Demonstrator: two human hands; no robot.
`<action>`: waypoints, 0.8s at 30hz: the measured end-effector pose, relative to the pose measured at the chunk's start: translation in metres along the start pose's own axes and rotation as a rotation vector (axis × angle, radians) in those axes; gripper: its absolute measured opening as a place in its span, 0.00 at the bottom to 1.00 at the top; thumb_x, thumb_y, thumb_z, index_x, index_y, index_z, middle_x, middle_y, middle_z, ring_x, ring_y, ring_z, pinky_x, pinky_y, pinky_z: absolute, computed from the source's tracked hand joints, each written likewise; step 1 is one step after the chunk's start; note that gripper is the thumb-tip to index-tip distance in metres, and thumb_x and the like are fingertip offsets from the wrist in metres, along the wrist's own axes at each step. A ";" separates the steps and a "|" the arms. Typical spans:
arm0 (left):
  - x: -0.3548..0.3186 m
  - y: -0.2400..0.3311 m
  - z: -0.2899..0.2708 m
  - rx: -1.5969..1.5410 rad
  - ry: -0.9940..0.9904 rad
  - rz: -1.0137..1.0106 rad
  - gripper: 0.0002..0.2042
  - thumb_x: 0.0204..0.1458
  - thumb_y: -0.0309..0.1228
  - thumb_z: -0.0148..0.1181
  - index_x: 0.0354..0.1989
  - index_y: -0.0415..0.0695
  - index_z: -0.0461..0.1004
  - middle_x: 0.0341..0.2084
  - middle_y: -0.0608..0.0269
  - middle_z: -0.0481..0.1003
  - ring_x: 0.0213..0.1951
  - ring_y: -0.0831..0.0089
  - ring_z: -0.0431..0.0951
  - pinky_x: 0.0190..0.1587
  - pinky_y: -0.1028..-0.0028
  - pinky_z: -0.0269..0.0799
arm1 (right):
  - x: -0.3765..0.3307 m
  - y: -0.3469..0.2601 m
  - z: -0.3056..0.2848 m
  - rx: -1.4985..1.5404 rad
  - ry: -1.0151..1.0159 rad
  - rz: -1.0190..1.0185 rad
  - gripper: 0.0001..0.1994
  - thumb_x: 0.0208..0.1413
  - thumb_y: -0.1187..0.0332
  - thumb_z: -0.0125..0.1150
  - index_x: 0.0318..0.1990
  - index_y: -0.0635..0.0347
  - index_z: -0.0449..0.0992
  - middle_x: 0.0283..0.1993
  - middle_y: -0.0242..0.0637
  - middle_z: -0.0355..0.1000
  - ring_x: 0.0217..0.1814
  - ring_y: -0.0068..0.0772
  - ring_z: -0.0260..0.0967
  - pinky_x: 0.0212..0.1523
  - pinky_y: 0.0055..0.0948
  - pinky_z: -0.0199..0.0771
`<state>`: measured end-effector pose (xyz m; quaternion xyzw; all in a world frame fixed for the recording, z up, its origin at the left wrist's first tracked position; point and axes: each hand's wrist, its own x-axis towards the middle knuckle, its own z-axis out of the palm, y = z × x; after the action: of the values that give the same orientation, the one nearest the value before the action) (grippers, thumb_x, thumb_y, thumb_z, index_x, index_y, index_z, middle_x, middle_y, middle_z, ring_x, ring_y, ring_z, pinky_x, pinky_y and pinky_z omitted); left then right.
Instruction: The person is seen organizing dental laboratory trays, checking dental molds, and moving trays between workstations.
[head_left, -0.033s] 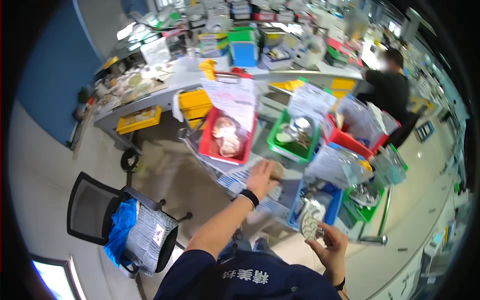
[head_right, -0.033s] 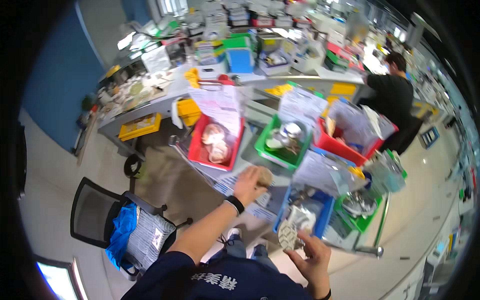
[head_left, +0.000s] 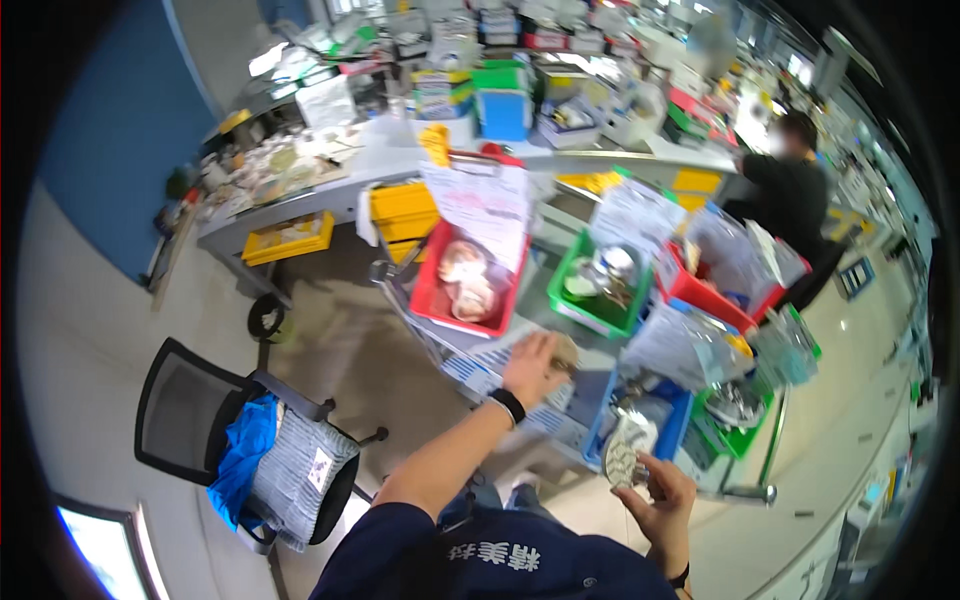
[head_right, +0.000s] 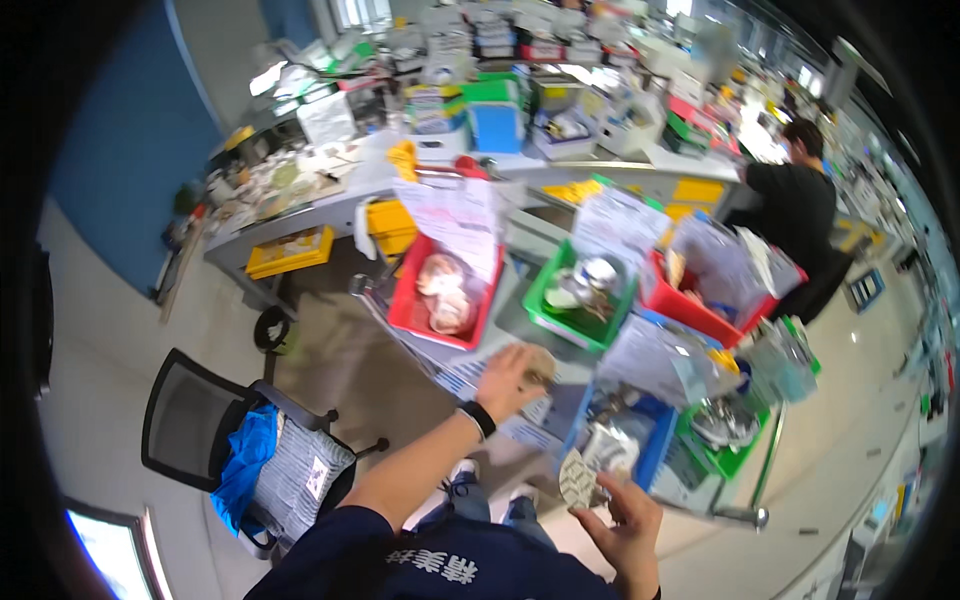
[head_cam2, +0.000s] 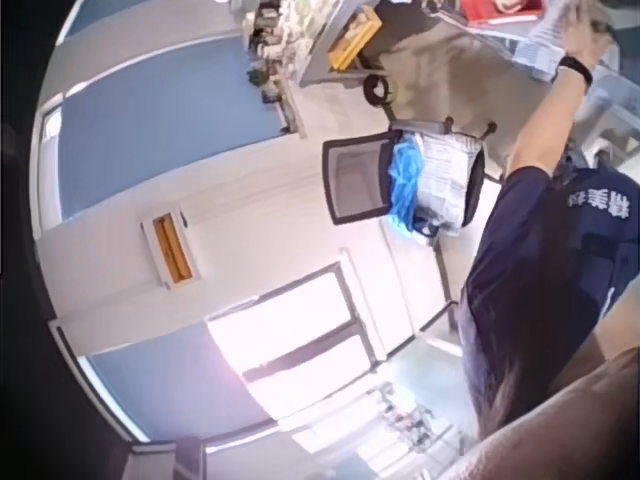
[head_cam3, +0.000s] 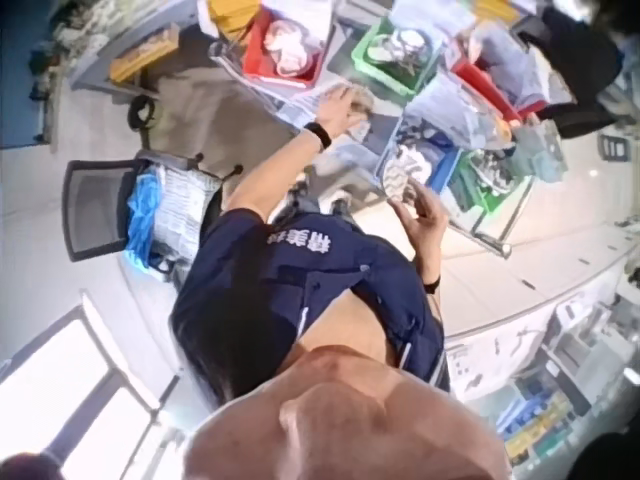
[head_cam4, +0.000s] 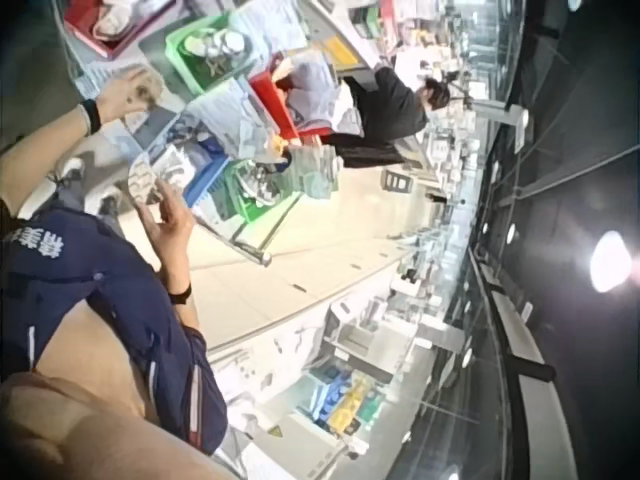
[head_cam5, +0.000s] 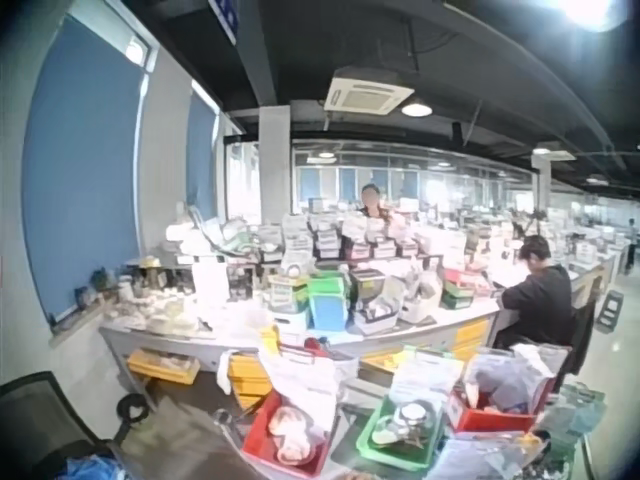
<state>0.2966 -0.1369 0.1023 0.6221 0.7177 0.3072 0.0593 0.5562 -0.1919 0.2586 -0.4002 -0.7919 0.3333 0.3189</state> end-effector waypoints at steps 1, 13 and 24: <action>-0.004 0.005 -0.008 -0.121 0.008 -0.011 0.35 0.35 0.43 0.63 0.52 0.40 0.58 0.49 0.48 0.59 0.51 0.53 0.60 0.54 0.62 0.55 | 0.006 -0.007 0.008 0.005 -0.004 -0.015 0.23 0.28 0.67 0.73 0.38 0.58 0.74 0.15 0.28 0.55 0.14 0.20 0.48 0.15 0.21 0.47; -0.100 -0.151 -0.265 -0.250 0.196 -0.279 0.38 0.29 0.37 0.69 0.53 0.38 0.59 0.47 0.45 0.63 0.48 0.56 0.66 0.49 0.69 0.65 | 0.145 -0.140 0.249 0.102 -0.280 -0.306 0.22 0.28 0.68 0.72 0.37 0.62 0.74 0.14 0.29 0.54 0.13 0.19 0.47 0.15 0.22 0.48; -0.067 -0.341 -0.358 -0.206 0.425 -0.454 0.40 0.29 0.37 0.69 0.52 0.34 0.57 0.41 0.48 0.66 0.43 0.57 0.68 0.45 0.68 0.67 | 0.370 -0.259 0.521 0.270 -0.287 -0.139 0.16 0.37 0.67 0.67 0.33 0.66 0.74 0.18 0.28 0.66 0.20 0.14 0.59 0.19 0.18 0.58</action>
<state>-0.1482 -0.3436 0.1950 0.3590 0.7994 0.4802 0.0379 -0.1314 -0.1393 0.2500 -0.2469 -0.8029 0.4671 0.2759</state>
